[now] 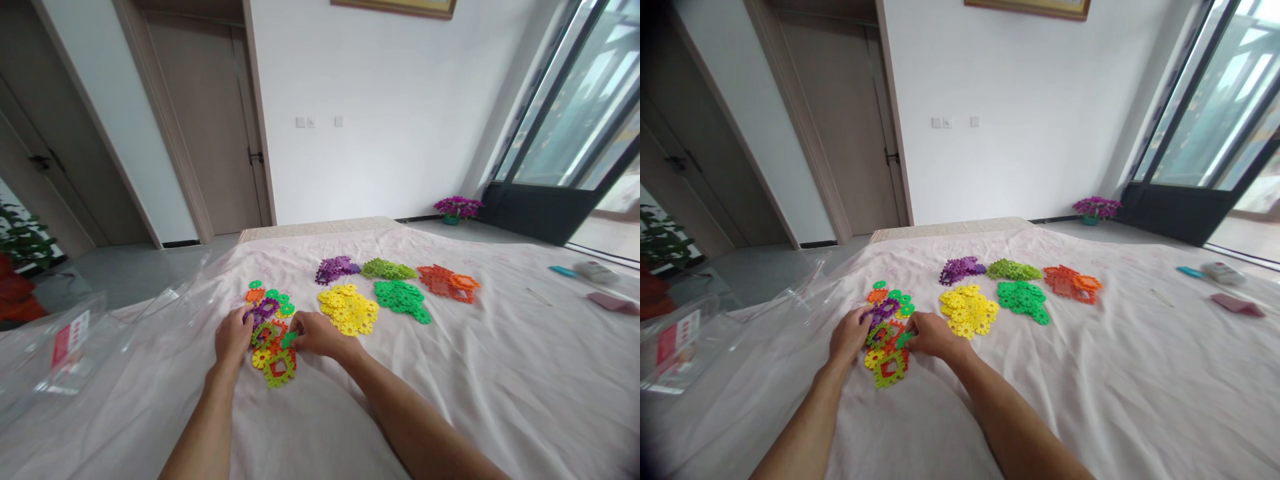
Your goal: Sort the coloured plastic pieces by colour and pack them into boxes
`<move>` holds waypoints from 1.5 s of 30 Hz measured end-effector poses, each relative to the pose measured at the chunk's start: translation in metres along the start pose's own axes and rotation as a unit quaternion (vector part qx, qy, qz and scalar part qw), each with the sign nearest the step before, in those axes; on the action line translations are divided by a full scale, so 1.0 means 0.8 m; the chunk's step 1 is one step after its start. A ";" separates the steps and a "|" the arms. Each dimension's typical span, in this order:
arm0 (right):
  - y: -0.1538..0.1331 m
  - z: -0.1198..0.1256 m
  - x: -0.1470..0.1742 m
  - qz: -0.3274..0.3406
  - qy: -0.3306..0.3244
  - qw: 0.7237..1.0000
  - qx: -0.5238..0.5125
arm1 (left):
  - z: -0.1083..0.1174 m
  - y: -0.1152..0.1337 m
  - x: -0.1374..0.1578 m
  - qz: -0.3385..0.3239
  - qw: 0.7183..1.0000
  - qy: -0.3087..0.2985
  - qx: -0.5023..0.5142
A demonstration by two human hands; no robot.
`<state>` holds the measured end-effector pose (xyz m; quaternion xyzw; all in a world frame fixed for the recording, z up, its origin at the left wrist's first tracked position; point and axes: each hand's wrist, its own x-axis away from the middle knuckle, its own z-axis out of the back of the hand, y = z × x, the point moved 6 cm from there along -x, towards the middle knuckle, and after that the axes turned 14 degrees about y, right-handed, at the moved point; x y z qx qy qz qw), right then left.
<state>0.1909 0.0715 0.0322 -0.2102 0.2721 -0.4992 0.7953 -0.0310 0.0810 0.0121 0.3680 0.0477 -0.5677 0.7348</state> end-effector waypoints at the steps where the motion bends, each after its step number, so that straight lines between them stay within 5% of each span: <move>1: 0.000 0.002 0.000 -0.005 0.008 1.000 -0.009 | 0.000 0.000 0.000 0.002 1.000 -0.001 -0.001; 7: 0.027 0.056 -0.015 -0.036 0.127 0.991 0.007 | 0.000 0.000 -0.001 0.015 1.000 -0.013 0.000; 16: 0.174 0.187 0.009 -0.210 0.339 0.907 0.135 | 0.000 -0.001 -0.001 0.019 1.000 -0.016 -0.002; 20: 0.213 0.213 0.031 -0.257 0.384 0.870 0.169 | 0.000 0.000 -0.001 0.020 1.000 -0.017 -0.002; 24: 0.199 0.211 0.023 -0.214 0.432 0.865 0.137 | -0.002 -0.003 -0.001 0.016 1.000 -0.013 -0.001; 28: 0.132 0.161 -0.011 -0.108 0.333 0.936 0.021 | -0.004 -0.004 -0.001 0.005 1.000 -0.008 -0.001; 32: 0.050 0.086 -0.020 -0.023 0.149 0.987 -0.061 | -0.003 -0.003 -0.001 0.001 1.000 0.000 0.000; 38: 0.003 0.002 0.004 0.008 -0.077 0.994 -0.080 | -0.001 -0.001 -0.001 0.005 1.000 -0.002 0.005; 45: -0.002 -0.017 0.009 0.002 -0.099 0.995 -0.031 | -0.001 -0.001 -0.001 0.003 1.000 -0.006 0.003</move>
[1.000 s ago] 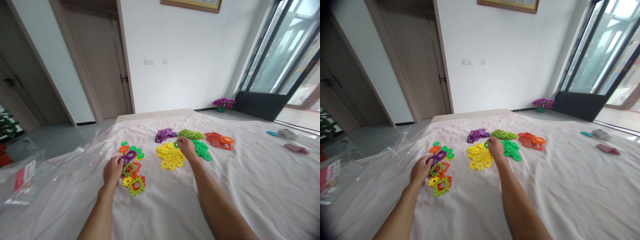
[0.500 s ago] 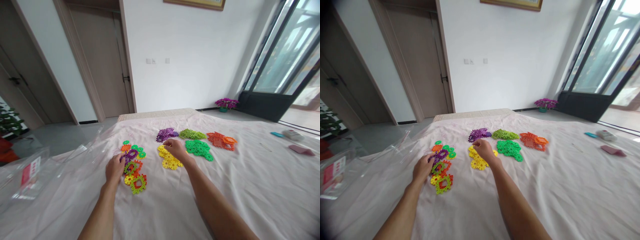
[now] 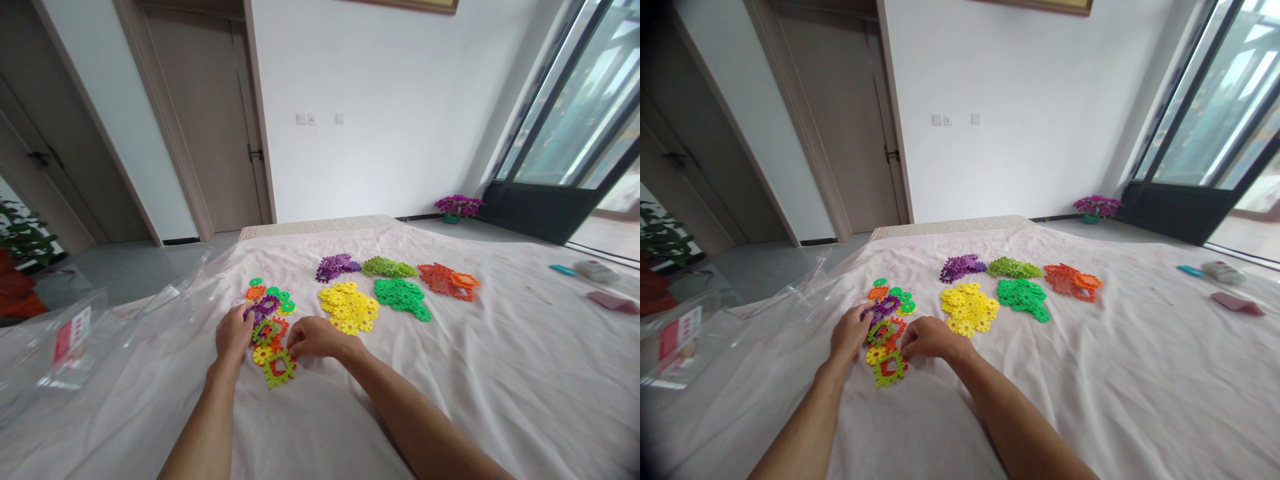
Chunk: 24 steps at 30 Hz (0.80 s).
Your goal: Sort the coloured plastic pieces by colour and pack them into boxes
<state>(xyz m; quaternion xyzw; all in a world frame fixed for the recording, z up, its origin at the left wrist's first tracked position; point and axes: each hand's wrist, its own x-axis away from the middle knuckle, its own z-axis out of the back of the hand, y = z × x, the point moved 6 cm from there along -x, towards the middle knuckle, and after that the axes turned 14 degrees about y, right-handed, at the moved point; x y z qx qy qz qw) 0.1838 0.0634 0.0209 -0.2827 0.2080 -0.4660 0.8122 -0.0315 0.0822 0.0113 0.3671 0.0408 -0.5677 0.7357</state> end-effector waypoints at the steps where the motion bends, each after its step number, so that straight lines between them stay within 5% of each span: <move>1: -0.001 0.001 0.000 -0.005 0.004 1.000 0.006 | 0.000 0.000 0.000 0.000 1.000 0.000 0.001; 24: -0.013 -0.004 0.006 0.039 -0.043 0.998 -0.003 | 0.001 0.001 0.001 -0.003 1.000 0.003 -0.008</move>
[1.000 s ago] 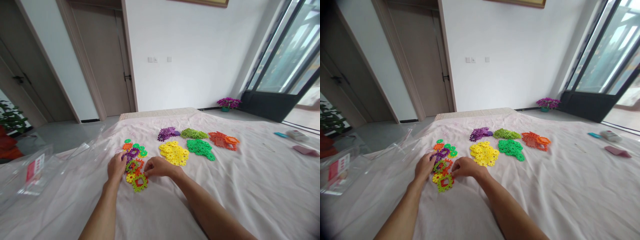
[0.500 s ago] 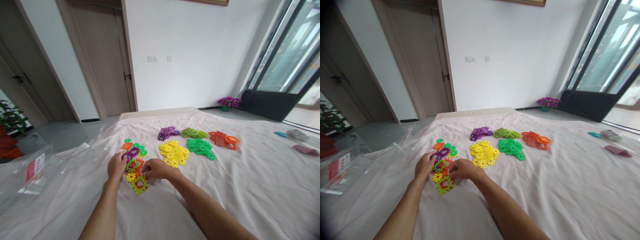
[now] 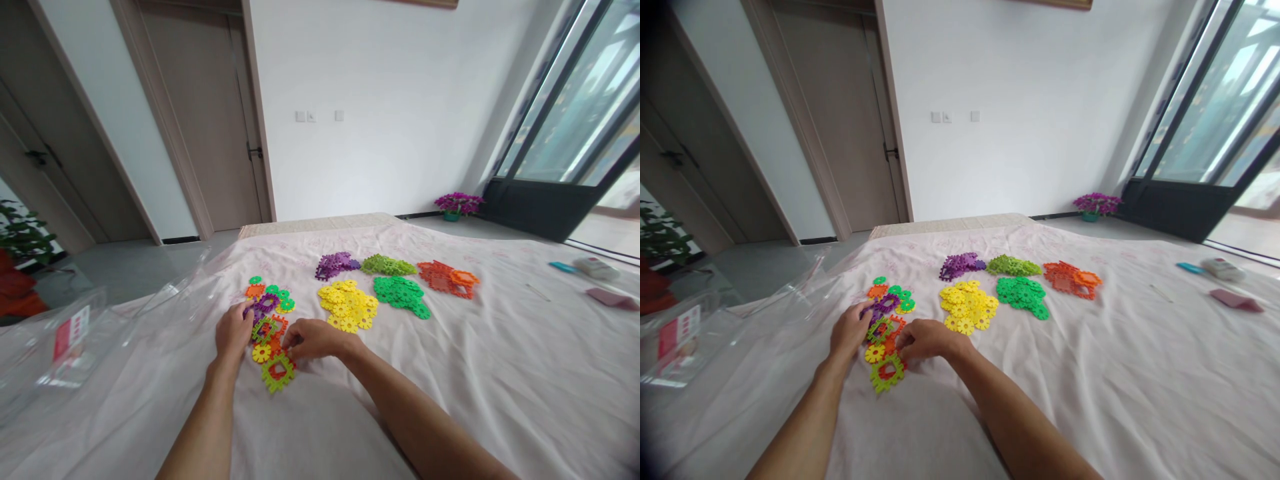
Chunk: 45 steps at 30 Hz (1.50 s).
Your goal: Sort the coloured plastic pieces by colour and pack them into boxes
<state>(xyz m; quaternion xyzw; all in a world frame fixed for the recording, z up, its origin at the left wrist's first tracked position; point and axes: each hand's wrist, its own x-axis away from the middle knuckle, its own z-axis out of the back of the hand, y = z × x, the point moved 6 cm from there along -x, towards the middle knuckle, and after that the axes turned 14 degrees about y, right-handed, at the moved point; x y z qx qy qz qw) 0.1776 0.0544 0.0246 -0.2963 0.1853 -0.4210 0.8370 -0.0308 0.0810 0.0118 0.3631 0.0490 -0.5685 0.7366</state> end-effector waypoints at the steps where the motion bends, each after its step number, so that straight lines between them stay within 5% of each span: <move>1: -0.001 0.001 0.001 0.002 -0.001 1.000 0.004 | 0.000 0.000 0.000 0.000 1.000 0.000 0.000; 11: -0.001 0.003 0.001 -0.059 0.017 0.995 -0.073 | -0.001 -0.001 -0.001 -0.004 1.000 0.003 0.002; 17: -0.003 0.067 -0.006 -0.018 0.268 0.962 -0.047 | -0.001 -0.001 -0.001 0.008 1.000 -0.004 0.007; 21: 0.038 0.128 0.002 -0.064 0.396 0.915 -0.039 | -0.002 -0.002 0.000 0.010 1.000 -0.007 0.007; 24: 0.098 0.177 0.025 -0.128 0.484 0.864 -0.058 | -0.004 -0.005 -0.001 0.017 1.000 -0.013 -0.001; 28: 0.191 0.220 0.077 -0.213 0.602 0.757 -0.139 | -0.007 -0.006 -0.001 0.013 1.000 -0.017 -0.002; 32: 0.256 0.233 0.125 -0.271 0.691 0.629 -0.231 | -0.006 -0.006 -0.001 0.016 1.000 -0.018 -0.005; 38: 0.294 0.250 0.173 -0.235 0.798 0.405 -0.379 | -0.008 -0.007 -0.001 0.001 1.000 -0.022 -0.009; 40: 0.299 0.252 0.179 -0.245 0.801 0.378 -0.393 | -0.010 -0.009 -0.002 0.001 1.000 -0.020 -0.014; 45: 0.290 0.245 0.161 -0.243 0.781 0.391 -0.421 | -0.009 -0.009 -0.003 -0.005 1.000 -0.015 -0.017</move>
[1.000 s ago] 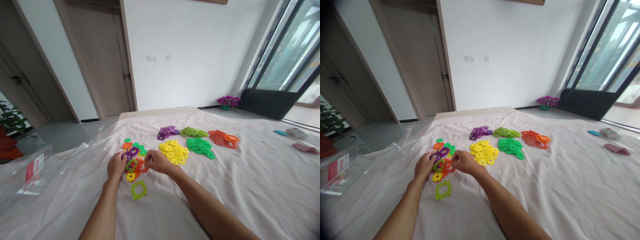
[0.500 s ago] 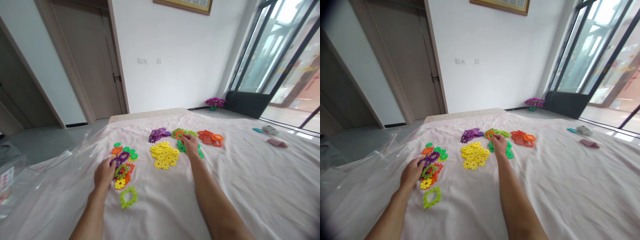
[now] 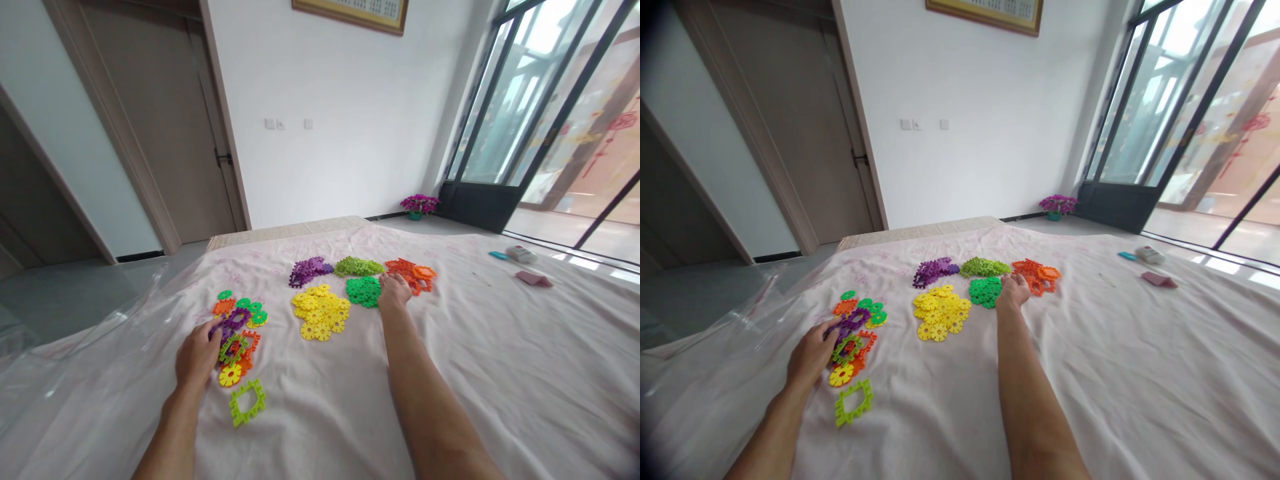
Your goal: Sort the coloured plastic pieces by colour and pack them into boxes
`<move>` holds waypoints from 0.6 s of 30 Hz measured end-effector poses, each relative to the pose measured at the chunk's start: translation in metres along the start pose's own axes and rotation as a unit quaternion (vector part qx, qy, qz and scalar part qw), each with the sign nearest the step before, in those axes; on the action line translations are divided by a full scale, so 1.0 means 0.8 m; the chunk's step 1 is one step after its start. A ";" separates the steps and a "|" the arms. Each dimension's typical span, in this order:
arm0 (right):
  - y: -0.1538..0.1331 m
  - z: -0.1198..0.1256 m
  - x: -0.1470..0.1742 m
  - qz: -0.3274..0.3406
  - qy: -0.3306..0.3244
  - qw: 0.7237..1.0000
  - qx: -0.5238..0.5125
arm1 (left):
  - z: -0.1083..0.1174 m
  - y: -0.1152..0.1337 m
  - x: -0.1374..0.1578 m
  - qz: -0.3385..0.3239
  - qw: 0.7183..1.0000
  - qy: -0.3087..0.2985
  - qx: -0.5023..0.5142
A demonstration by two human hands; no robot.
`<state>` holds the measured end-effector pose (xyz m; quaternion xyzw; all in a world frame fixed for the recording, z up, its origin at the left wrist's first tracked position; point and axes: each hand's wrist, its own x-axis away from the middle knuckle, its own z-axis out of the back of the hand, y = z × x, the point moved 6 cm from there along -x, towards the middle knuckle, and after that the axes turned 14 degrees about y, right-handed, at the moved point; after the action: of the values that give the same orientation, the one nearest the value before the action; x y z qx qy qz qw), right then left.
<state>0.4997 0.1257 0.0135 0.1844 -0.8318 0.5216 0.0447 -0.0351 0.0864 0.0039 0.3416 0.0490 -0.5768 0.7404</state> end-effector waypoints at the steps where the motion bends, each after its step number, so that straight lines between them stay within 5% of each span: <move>1: 0.003 -0.006 0.011 -0.006 -0.028 1.000 0.004 | 0.000 0.000 0.000 -0.001 1.000 0.000 0.000; 4: 0.012 -0.035 0.071 -0.022 -0.203 0.977 0.062 | 0.001 0.001 0.000 0.001 1.000 0.001 -0.001; 6: 0.021 -0.050 0.133 -0.020 -0.363 0.921 0.138 | 0.001 0.001 0.001 0.009 1.000 0.001 -0.003; 9: 0.041 -0.049 0.242 -0.002 -0.580 0.776 0.248 | 0.000 0.000 0.001 0.019 1.000 0.001 0.000; 12: 0.063 -0.020 0.337 0.013 -0.719 0.610 0.334 | 0.002 0.002 0.001 0.014 1.000 0.006 0.018; 15: 0.073 0.011 0.397 0.071 -0.789 0.484 0.372 | 0.004 0.004 0.001 0.009 1.000 0.008 0.018; 18: 0.073 0.028 0.421 0.207 -0.793 0.398 0.412 | 0.007 0.006 0.002 0.005 1.000 0.011 0.013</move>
<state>0.1693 0.0406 0.0433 0.3329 -0.1899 0.4129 -0.8262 -0.0320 0.0822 0.0099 0.3576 0.0482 -0.5697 0.7383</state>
